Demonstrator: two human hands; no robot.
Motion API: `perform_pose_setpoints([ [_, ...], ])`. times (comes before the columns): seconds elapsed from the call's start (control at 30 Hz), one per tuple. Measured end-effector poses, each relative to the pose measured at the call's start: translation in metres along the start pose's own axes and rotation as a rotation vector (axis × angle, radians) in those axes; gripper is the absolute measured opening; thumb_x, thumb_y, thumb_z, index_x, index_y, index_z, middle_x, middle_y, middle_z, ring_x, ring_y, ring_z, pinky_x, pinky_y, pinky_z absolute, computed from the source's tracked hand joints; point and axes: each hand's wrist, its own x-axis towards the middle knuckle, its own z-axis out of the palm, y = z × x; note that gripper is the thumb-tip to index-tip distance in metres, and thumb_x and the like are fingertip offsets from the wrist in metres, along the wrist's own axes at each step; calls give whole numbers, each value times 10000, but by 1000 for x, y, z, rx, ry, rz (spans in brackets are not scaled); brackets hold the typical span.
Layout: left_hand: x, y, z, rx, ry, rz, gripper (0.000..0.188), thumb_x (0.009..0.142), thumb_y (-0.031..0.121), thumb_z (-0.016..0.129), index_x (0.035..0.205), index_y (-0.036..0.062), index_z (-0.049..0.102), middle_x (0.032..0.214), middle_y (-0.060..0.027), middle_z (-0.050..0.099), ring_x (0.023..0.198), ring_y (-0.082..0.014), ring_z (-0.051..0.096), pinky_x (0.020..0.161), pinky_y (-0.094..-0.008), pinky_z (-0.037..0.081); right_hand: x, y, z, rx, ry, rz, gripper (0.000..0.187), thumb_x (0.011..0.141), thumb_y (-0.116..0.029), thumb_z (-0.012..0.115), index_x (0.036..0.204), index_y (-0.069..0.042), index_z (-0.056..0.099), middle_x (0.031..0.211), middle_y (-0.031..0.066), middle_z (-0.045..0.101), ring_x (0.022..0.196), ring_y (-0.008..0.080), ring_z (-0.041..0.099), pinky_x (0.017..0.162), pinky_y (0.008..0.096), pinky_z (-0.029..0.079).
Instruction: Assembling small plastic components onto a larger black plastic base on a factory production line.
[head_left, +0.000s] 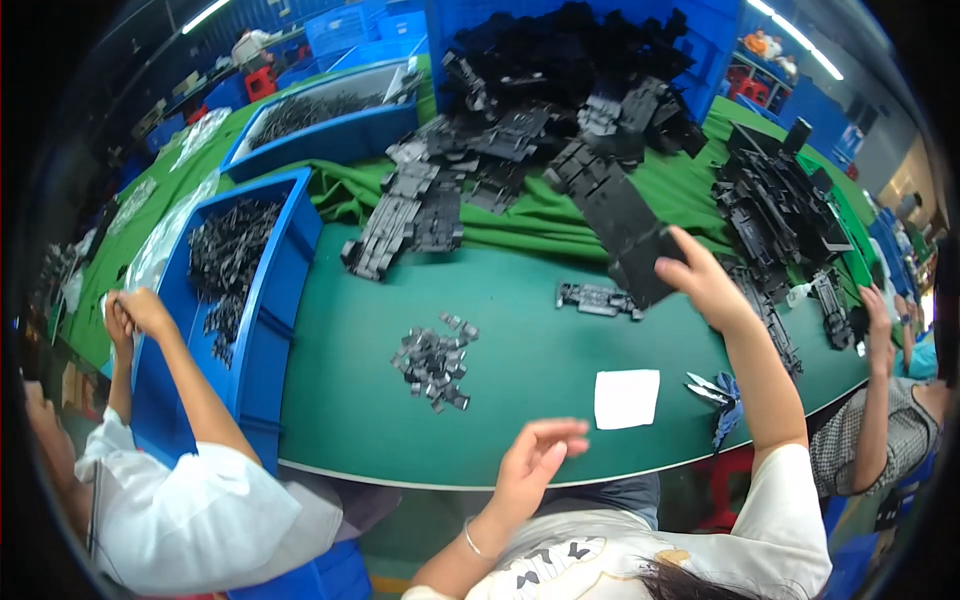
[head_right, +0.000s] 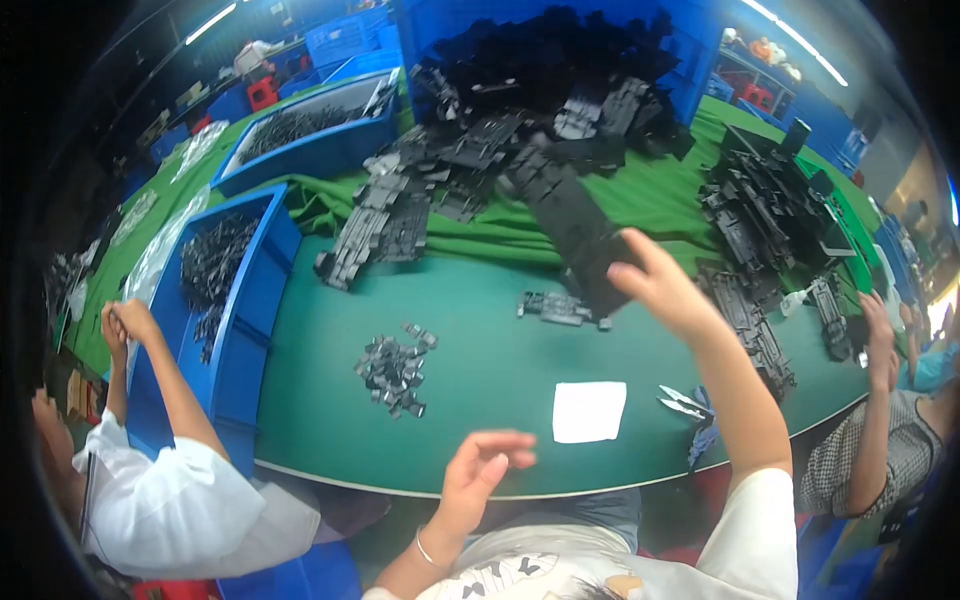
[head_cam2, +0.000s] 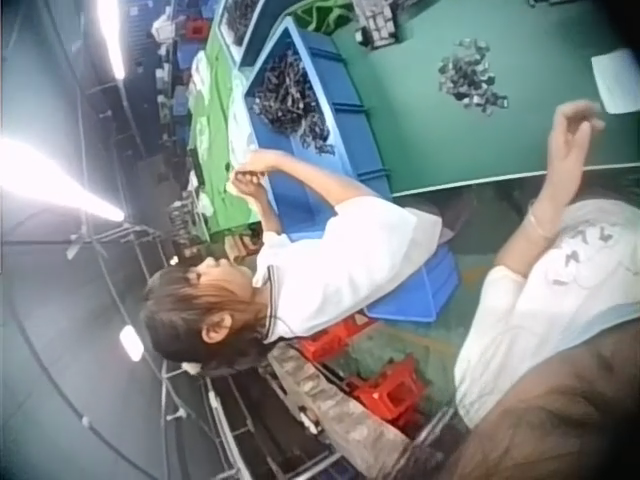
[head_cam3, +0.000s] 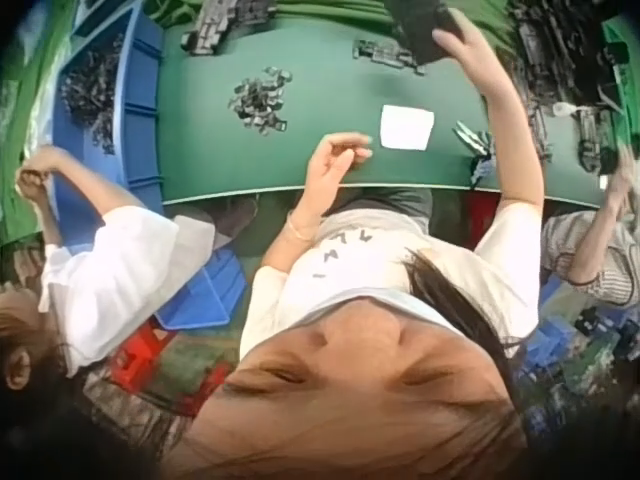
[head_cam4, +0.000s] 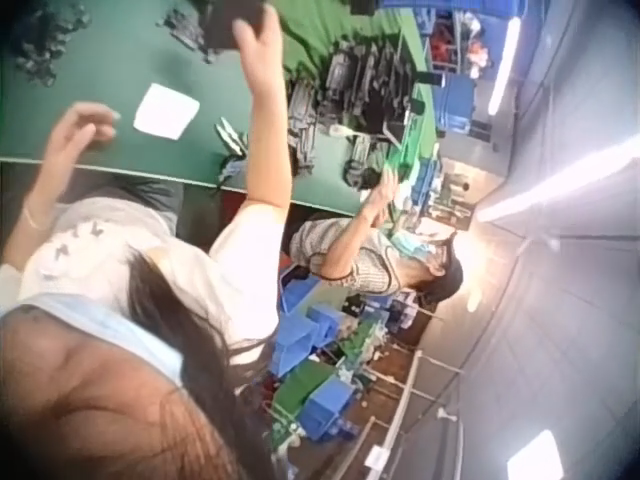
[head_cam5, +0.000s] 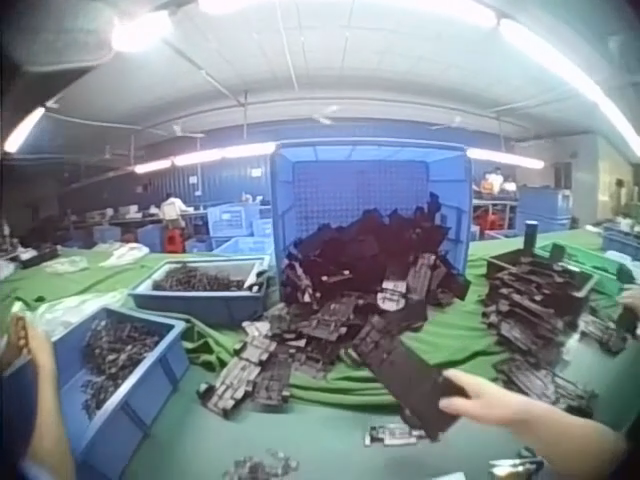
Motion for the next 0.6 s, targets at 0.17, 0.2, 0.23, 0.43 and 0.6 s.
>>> perform_pose_setpoints([
  [0.17, 14, 17, -2, 29, 171, 353, 576, 792, 105, 491, 1251, -18, 166, 1288, -146, 225, 1171, -245, 272, 919, -343, 299, -67, -43, 99, -647, -434, -709, 445, 617, -113, 565, 1034, -26, 437, 1033, 166, 467, 871, 302, 503, 704, 351, 439],
  [0.2, 8, 26, 5, -185, 333, 286, 507, 796, 62, 446, 1233, -30, 207, 1272, -161, 260, 1170, -254, 284, 931, -355, 291, -80, -55, 98, -634, -630, -700, 486, 636, -139, 584, 1079, -17, 423, 1120, 212, 407, 924, 349, 471, 734, 366, 432],
  [0.23, 2, 32, -2, -193, 382, 247, 440, 800, 38, 408, 1206, -36, 257, 1221, -176, 339, 1140, -261, 335, 925, -362, 309, -79, -61, 96, -550, -747, -728, 501, 650, -159, 593, 1098, -20, 417, 1140, 204, 401, 944, 329, 466, 744, 360, 429],
  [0.43, -22, 33, -26, -342, 510, 191, 374, 802, 59, 408, 1148, -50, 323, 1125, -203, 433, 1029, -283, 452, 857, -385, 393, 25, -4, 129, -294, -429, -484, 184, 698, -54, 580, 860, -9, 505, 737, 96, 530, 660, 195, 525, 611, 293, 427],
  [0.6, -20, 38, -26, -315, 469, 175, 352, 810, 77, 409, 1129, -60, 356, 1117, -206, 443, 1020, -285, 462, 853, -379, 393, 63, 20, 167, -306, -364, -350, 210, 675, -93, 612, 852, -50, 507, 682, 70, 494, 616, 176, 486, 563, 291, 395],
])
